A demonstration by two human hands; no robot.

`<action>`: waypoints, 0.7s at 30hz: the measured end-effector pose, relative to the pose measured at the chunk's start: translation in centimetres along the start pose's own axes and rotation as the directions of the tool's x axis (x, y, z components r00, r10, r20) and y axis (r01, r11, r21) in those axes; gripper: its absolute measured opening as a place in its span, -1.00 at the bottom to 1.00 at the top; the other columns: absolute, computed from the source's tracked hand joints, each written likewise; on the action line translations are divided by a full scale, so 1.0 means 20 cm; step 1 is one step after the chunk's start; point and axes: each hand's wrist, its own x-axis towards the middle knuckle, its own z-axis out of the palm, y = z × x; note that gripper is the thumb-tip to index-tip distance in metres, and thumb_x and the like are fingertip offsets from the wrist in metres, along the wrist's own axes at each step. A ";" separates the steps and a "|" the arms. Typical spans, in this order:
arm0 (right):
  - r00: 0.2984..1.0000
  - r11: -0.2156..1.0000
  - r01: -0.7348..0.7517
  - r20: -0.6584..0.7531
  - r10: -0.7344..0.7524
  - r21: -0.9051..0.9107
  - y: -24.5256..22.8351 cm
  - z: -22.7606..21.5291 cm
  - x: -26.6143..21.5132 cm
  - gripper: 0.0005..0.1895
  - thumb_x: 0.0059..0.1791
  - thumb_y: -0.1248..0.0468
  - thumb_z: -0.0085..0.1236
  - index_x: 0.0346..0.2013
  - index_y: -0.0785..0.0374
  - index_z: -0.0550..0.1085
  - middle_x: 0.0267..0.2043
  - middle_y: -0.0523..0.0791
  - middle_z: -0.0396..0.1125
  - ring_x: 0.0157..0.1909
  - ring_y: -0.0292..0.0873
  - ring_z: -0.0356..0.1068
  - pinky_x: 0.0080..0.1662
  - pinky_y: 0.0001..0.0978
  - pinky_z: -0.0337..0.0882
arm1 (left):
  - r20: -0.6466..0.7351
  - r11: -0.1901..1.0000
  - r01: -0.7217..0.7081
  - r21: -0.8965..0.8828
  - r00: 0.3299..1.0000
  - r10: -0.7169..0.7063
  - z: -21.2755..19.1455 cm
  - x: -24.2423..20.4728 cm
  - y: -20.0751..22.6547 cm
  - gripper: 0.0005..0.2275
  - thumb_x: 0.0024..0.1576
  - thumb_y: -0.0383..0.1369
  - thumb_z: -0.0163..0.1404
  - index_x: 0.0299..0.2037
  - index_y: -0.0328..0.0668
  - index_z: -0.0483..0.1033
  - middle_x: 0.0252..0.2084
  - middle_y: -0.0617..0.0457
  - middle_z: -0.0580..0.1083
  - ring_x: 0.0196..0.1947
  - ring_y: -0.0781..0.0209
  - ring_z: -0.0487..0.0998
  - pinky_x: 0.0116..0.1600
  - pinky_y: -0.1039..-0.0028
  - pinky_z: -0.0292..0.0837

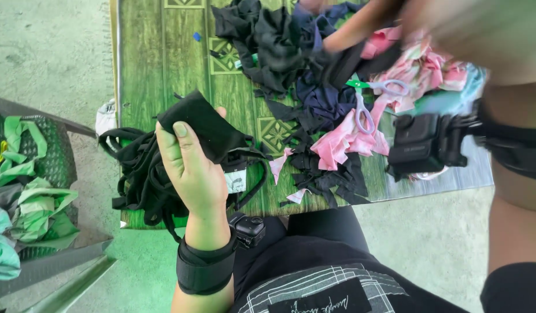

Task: The person cuts strips of black fabric from a pile of scraps by hand, straightening and aligning the fabric pieces, then cutting them with scissors.

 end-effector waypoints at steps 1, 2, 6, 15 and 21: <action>1.000 1.000 0.005 0.002 -0.005 0.021 0.08 0.08 0.06 -0.63 0.21 0.15 0.05 0.31 0.11 0.38 0.36 -0.04 0.35 0.31 -0.19 0.40 0.36 -0.35 0.46 | -0.018 1.000 0.008 -0.022 1.000 -0.009 0.00 0.01 0.00 -0.81 0.52 -0.34 -0.19 0.19 -0.28 0.36 0.03 0.03 0.49 0.04 0.17 0.57 0.34 0.20 0.53; 1.000 1.000 0.009 0.004 -0.009 0.011 0.23 0.04 0.07 -0.63 0.21 0.15 0.05 0.31 0.11 0.38 0.36 -0.04 0.35 0.31 -0.19 0.40 0.36 -0.35 0.46 | -0.016 1.000 0.000 -0.029 1.000 -0.001 0.01 0.01 -0.01 -0.81 0.52 -0.34 -0.19 0.19 -0.28 0.36 0.03 0.03 0.49 0.04 0.17 0.57 0.34 0.20 0.53; 0.878 0.507 -0.295 -0.022 0.478 -0.810 1.26 -0.22 -0.10 -0.71 0.10 0.16 0.08 0.09 0.10 0.56 0.13 0.02 0.36 0.01 0.02 0.47 -0.05 -0.12 0.46 | -0.002 0.996 -0.002 0.090 1.000 0.003 -0.01 -0.02 -0.03 -0.77 0.51 -0.32 -0.18 0.17 -0.36 0.42 0.06 -0.04 0.53 0.09 0.15 0.59 0.32 0.28 0.48; 0.623 -0.002 -0.632 -0.510 0.592 -0.775 1.96 -0.36 -0.48 -0.61 0.04 0.00 0.15 -0.25 0.29 0.65 -0.26 0.12 0.50 -0.17 0.16 0.51 -0.06 0.04 0.46 | 0.053 0.975 0.065 0.214 0.996 -0.078 0.01 -0.03 0.00 -0.68 0.39 -0.55 0.00 0.34 -0.35 0.36 0.13 -0.07 0.54 0.11 0.23 0.56 0.26 0.48 0.45; 0.611 0.313 -0.754 -0.441 0.657 -0.578 1.69 -0.36 -0.65 -0.66 -0.01 0.04 0.15 -0.20 0.25 0.62 -0.26 0.05 0.51 -0.19 0.04 0.49 -0.08 -0.09 0.47 | 0.088 0.977 0.101 0.189 0.989 -0.119 -0.01 -0.01 -0.05 -0.68 0.38 -0.56 -0.02 0.34 -0.38 0.39 0.29 -0.01 0.47 0.21 0.30 0.52 0.33 0.52 0.39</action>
